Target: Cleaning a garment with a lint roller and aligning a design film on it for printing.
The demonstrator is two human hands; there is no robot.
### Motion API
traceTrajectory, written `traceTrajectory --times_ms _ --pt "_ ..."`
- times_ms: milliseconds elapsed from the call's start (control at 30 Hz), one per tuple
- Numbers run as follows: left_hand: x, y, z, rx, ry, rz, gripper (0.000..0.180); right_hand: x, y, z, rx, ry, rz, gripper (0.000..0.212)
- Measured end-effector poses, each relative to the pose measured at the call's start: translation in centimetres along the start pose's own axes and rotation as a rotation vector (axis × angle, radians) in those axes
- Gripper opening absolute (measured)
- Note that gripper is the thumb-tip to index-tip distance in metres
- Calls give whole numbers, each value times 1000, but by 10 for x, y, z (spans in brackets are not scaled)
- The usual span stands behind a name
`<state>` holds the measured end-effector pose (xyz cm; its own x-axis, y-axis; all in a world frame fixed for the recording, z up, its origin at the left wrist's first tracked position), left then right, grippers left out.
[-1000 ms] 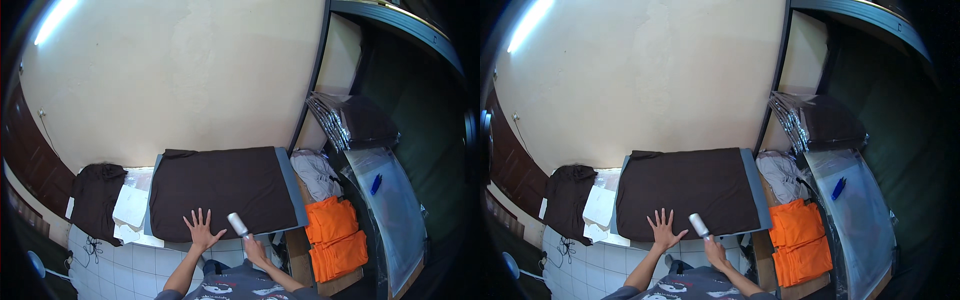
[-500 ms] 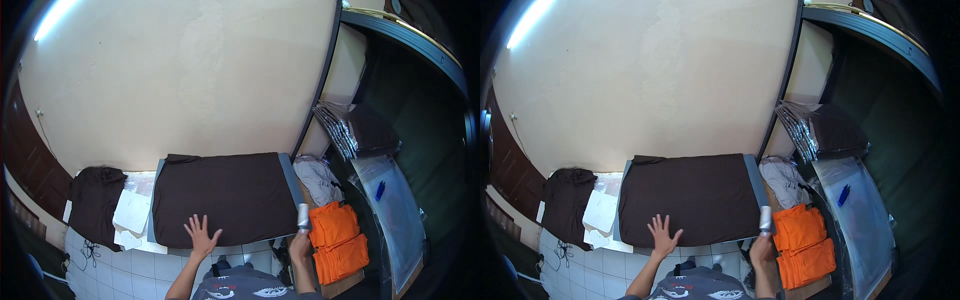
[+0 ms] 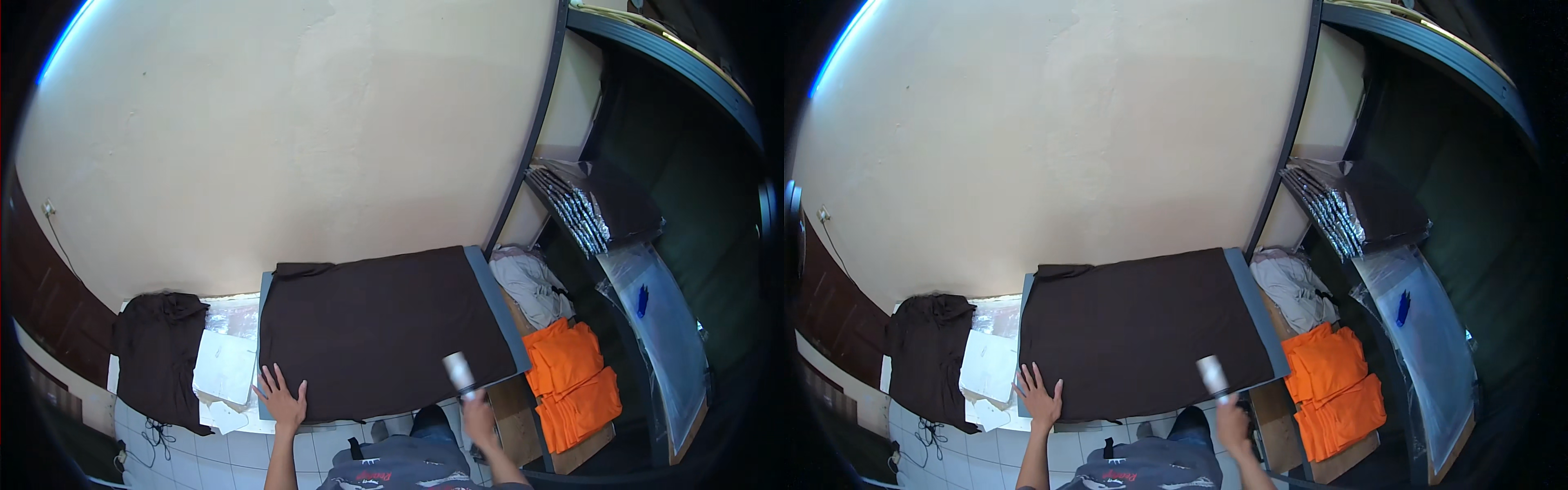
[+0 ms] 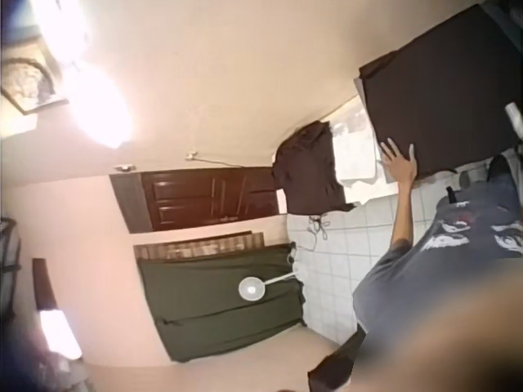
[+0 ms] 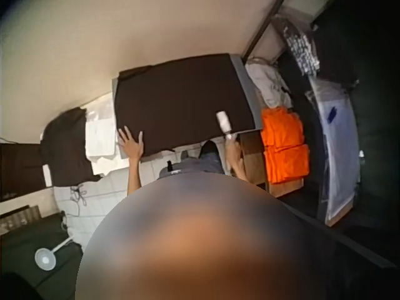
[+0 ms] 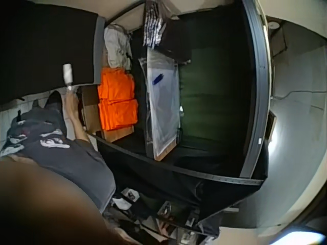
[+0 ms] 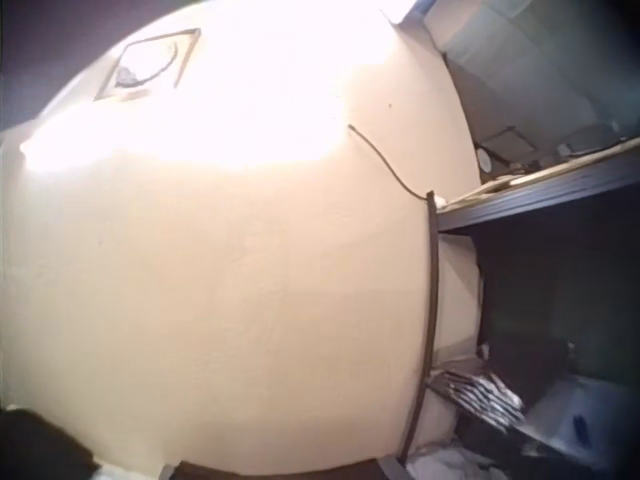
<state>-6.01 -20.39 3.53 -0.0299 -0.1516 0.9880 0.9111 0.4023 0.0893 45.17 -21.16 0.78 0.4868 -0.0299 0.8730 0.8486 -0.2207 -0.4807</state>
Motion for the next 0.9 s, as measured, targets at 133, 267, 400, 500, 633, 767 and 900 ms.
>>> traceTrajectory --times_ms 133,267,400,500,633,767,900 --pt "6 4 1 7 -33 20 87 69 62 28 -288 231 73 31" --pt "3 0 6 -27 20 -82 80 86 53 42 -259 433 79 31" --pt "-6 -43 24 155 287 -235 53 44 -52 37 -78 313 233 24" --pt "-11 -62 45 265 239 -421 39 -15 -125 13 458 214 68 24" --pt "-26 -93 47 443 303 -566 30 -37 -168 3 641 96 -64 26" --pt "-43 -109 54 371 429 -557 31 -28 -132 44 536 164 -221 29" --pt "-82 -152 60 477 289 -844 32 15 -55 120 210 283 -243 31"
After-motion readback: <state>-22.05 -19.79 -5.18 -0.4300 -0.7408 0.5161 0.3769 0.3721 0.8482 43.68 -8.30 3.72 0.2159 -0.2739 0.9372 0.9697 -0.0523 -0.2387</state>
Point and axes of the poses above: each hand's wrist, its own z-axis towards the middle knuckle, its own x-axis out of the back of the hand, y = z × x, the point moved 9 cm from there along z, towards the middle knuckle, and after that the axes turned 8 degrees about z, right-handed, at the moved point
